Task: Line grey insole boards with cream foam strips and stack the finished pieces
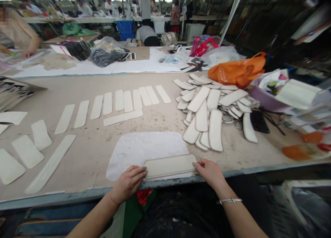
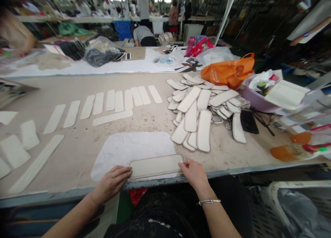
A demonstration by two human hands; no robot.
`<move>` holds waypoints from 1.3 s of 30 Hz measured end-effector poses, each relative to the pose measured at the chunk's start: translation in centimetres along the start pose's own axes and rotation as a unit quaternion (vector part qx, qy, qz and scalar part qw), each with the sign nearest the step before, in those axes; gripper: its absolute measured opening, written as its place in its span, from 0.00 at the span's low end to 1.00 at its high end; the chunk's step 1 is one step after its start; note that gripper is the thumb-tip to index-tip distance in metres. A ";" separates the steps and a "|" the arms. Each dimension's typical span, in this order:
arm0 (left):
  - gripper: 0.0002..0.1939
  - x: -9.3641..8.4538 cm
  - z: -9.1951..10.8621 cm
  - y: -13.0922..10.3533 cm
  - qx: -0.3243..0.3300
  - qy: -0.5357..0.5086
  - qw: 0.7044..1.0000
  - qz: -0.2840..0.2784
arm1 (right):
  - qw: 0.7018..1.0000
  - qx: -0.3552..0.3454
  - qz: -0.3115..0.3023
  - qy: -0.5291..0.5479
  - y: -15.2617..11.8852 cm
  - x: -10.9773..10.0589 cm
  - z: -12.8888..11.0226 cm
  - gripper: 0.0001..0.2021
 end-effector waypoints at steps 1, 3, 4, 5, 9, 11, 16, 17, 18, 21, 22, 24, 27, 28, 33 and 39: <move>0.16 0.1 0.0 0.0 0.002 0.003 1.000 0.005 | 1.000 0.002 -0.001 0.006 -0.1 -0.1 0.0 0.16; 0.16 0.2 -0.2 -0.1 0.007 0.006 1.000 0.015 | 1.000 0.008 -0.001 0.019 -0.1 -0.2 0.0 0.15; 0.16 0.2 -0.3 -0.1 0.009 0.006 1.000 0.018 | 1.000 0.010 -0.001 0.025 -0.1 -0.2 -0.1 0.15; 0.16 0.2 -0.4 -0.1 0.012 0.006 1.000 0.021 | 1.000 0.010 0.000 0.029 -0.1 -0.3 -0.1 0.14; 0.15 0.1 -0.5 0.1 0.022 0.001 0.999 0.031 | 0.999 0.013 -0.002 0.031 0.2 -0.2 -0.1 0.14; 0.15 0.0 -0.5 0.1 0.021 0.000 0.999 0.029 | 1.000 0.017 -0.006 0.019 0.3 -0.2 -0.1 0.14; 0.14 -0.1 -0.4 0.3 0.022 0.004 0.999 0.023 | 0.996 0.033 0.005 -0.077 -0.8 -1.2 -0.4 0.17; 0.14 -0.2 -0.3 0.4 0.024 0.002 0.999 0.026 | 0.995 0.028 0.029 -0.094 -1.3 -1.6 -0.9 0.17; 0.13 -0.2 -0.3 0.4 0.025 0.000 0.999 0.028 | 0.993 0.009 0.060 -0.105 -2.0 -1.8 -1.8 0.17; 0.13 -0.4 -0.1 0.6 0.023 -0.005 0.999 0.031 | 0.971 -0.162 0.128 -0.117 -4.5 -0.8 -6.6 0.21; 0.13 -0.4 0.0 0.6 0.023 -0.006 0.999 0.032 | 0.955 -0.242 0.119 -0.122 -5.4 0.3 -8.7 0.24; 0.13 -0.5 0.1 0.7 0.025 -0.003 0.999 0.032 | 0.909 -0.384 0.066 -0.146 -7.0 3.4 -12.4 0.30; 0.13 -0.6 0.3 0.8 0.030 0.010 0.999 0.032 | 0.869 -0.462 0.000 -0.179 -7.8 7.1 -14.8 0.33; 0.13 -0.6 0.3 0.8 0.031 0.014 0.999 0.033 | 0.868 -0.461 -0.011 -0.184 -7.6 7.7 -14.7 0.34; 0.12 -0.6 0.4 0.9 0.025 0.013 0.999 0.031 | 0.908 -0.374 -0.006 -0.189 -4.7 6.1 -9.4 0.36; 0.11 -1.1 0.3 1.0 -0.003 -0.036 0.999 0.031 | 0.938 -0.271 0.056 -0.209 -2.7 3.8 -3.9 0.36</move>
Point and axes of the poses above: each hand's wrist, its own y-axis towards the middle knuckle, its own x-axis out of the palm, z = x × y, the point moved 6 cm from there along y, towards the middle knuckle, and after that the axes turned 15 degrees about -z, right-handed, at the moved point
